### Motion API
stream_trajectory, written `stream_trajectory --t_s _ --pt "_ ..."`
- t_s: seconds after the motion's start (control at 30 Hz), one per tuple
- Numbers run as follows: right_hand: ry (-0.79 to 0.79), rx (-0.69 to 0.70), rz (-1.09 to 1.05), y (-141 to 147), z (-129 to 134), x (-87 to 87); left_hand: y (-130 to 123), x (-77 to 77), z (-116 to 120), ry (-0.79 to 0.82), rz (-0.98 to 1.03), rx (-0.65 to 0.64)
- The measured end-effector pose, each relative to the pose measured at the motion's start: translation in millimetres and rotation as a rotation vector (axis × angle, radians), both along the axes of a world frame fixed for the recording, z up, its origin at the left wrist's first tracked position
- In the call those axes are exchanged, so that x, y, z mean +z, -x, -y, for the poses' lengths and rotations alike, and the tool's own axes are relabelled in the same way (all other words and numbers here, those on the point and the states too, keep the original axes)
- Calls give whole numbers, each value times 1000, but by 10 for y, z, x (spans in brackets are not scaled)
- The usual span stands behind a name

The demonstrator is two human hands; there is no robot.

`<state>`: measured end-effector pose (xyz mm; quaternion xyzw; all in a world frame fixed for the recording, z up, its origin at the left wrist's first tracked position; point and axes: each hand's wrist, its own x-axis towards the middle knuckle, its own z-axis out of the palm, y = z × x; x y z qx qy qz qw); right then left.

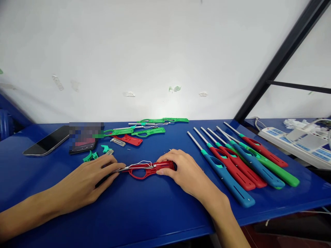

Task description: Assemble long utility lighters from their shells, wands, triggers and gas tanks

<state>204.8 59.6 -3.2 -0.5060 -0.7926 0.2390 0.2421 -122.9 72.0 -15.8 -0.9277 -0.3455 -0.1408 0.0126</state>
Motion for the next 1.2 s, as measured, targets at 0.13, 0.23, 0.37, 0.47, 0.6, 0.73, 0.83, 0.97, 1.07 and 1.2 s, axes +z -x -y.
stream_trajectory --t_s 0.13,0.23,0.37,0.47,0.6,0.73,0.83,0.97,1.07,1.2 --pt "-13 7 0 1 -1 -6 -15 0 -6 -10 6 -4" --pt "-18 5 0 2 0 -13 -22 9 -6 -7 6 -8" --pt "-16 2 -3 6 4 -1 -8 13 -9 -9 6 -18" --pt "-4 -5 -2 9 2 5 -4 21 -15 -8 11 -28" --pt "10 -25 4 14 0 -2 -22 53 -16 12 12 -37" --pt "11 -21 5 23 9 6 -28 74 -9 22 14 -38" --pt "17 -15 10 27 13 17 -23 63 -11 21 17 -37" --pt "31 -31 16 21 9 17 -23 37 -16 16 24 -42" --pt "44 -36 22 15 4 7 -24 31 -15 8 30 -46" --pt "52 -39 26 13 6 -1 -20 29 -13 -8 36 -60"
